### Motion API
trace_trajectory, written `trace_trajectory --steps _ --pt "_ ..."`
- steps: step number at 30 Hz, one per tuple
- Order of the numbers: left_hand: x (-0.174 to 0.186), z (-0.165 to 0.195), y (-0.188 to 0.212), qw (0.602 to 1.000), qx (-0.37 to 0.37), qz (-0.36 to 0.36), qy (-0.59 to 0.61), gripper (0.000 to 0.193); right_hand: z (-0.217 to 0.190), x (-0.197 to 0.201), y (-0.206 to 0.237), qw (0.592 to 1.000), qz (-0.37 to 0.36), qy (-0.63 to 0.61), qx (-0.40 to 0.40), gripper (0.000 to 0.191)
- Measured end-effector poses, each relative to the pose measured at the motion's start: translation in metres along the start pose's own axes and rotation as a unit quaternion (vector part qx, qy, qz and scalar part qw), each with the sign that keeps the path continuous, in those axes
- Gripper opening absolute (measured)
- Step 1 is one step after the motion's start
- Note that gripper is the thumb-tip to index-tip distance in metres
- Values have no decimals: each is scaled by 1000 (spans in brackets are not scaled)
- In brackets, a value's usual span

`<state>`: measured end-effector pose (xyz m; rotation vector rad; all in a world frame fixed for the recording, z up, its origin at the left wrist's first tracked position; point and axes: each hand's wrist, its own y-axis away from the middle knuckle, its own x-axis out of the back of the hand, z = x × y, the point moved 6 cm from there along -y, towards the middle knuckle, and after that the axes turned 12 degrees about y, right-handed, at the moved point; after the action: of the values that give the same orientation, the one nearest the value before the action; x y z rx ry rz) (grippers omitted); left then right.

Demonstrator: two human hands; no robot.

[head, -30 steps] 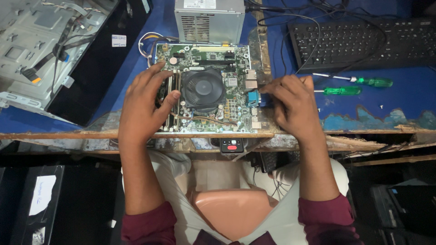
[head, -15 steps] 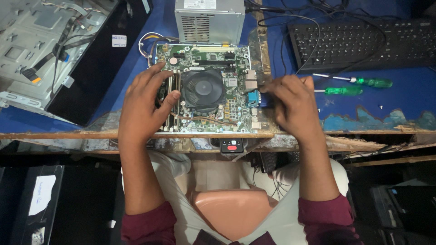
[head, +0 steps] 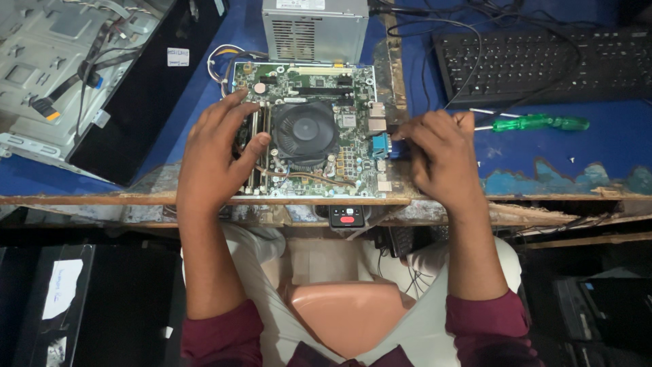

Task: The person works on a desktop motherboard placed on a wooden workbench, using a screwdriver to tighten screws and connect cables. They handle the power supply unit and motherboard, adjusting components and securing connections throughout the clip.

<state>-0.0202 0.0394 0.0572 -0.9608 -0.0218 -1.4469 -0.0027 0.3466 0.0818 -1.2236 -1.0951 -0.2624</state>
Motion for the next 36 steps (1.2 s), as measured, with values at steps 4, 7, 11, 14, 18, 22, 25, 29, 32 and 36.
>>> trace_trajectory --steps 4,7,11,14,18,22,25,29,32,36 --pt "0 0 1 1000 -6 2 -1 45 0 0 0 1000 1 4 -1 32" --pt "0 0 0 1000 -7 2 0 45 0 -1 0 1000 -1 -2 -1 32" --pt "0 1 0 1000 -5 1 2 44 0 -2 0 1000 -1 4 -2 32" --pt "0 1 0 1000 -2 2 1 45 1 -2 0 1000 -2 7 -3 33" --pt "0 1 0 1000 1 3 -3 46 1 -2 1 1000 -3 6 -2 35" --pt "0 1 -1 1000 1 0 -1 46 2 -3 1 1000 -5 2 -4 36" --pt "0 0 -1 1000 3 2 -2 46 2 -3 1 1000 -4 8 1 35" --pt "1 1 0 1000 -7 2 0 45 2 -3 2 1000 -3 6 0 34" --pt "1 1 1 1000 -9 3 3 44 1 -2 2 1000 -1 0 3 34" --pt "0 1 1 1000 -6 2 0 44 2 -2 2 1000 -1 -3 4 34"
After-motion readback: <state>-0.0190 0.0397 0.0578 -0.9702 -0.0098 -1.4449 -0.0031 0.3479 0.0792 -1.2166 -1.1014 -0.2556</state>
